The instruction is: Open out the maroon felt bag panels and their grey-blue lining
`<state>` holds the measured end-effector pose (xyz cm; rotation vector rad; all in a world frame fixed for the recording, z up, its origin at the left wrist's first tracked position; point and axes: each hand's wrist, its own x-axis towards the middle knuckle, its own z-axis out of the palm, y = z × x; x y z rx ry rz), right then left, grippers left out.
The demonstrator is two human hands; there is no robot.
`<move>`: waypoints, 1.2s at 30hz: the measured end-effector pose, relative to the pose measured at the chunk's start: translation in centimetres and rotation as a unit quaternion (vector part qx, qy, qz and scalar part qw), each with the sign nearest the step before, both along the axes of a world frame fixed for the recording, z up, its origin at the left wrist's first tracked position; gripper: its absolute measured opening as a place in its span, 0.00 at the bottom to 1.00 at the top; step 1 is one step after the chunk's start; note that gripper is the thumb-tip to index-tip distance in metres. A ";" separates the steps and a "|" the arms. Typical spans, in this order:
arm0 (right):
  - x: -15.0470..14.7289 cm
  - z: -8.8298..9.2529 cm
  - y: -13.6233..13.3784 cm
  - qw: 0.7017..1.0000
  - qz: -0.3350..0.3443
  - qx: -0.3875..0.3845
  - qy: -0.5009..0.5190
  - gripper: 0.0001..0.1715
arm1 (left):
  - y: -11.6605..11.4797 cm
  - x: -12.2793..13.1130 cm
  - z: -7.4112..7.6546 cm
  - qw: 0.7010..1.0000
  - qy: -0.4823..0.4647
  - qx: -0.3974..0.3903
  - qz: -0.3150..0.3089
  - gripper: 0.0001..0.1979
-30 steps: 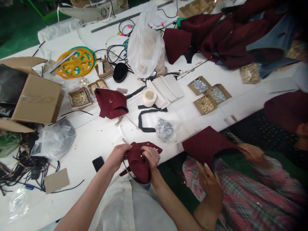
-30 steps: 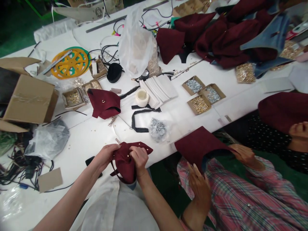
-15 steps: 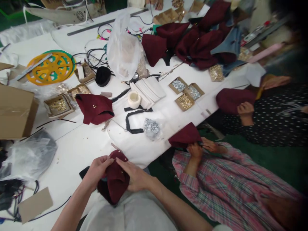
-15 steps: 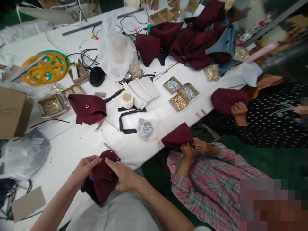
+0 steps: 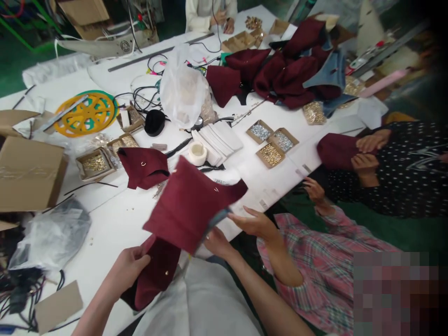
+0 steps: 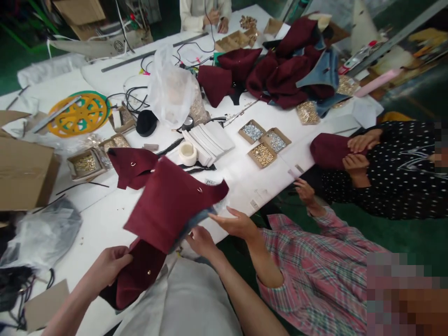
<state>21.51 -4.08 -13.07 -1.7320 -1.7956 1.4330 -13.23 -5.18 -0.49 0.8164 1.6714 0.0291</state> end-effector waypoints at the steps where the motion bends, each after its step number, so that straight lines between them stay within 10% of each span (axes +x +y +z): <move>1: -0.1 -0.5 -0.6 0.999 0.023 -0.025 0.004 0.19 | -0.6 -0.2 0.2 1.000 -0.001 -0.005 0.004 0.13; 8: -1.8 -4.2 -2.6 0.992 0.026 -0.103 -0.073 0.16 | -4.5 -1.2 1.3 0.998 0.046 -0.046 0.014 0.13; 13: -3.3 -5.4 4.7 0.996 -0.032 -0.001 -0.080 0.18 | -3.9 0.1 1.4 0.998 0.048 -0.040 0.007 0.11; 20: -11.6 -5.7 13.5 0.988 0.116 0.053 -0.081 0.20 | -3.4 -1.6 2.3 0.997 0.061 -0.028 0.043 0.13; 26: -18.2 -7.6 17.9 0.973 0.197 0.064 -0.100 0.18 | -2.7 0.5 -0.1 0.996 0.070 -0.008 0.046 0.14; 36: -21.0 -8.3 22.1 0.975 0.196 0.054 -0.090 0.14 | 0.8 2.8 -3.4 0.997 0.070 -0.022 0.035 0.16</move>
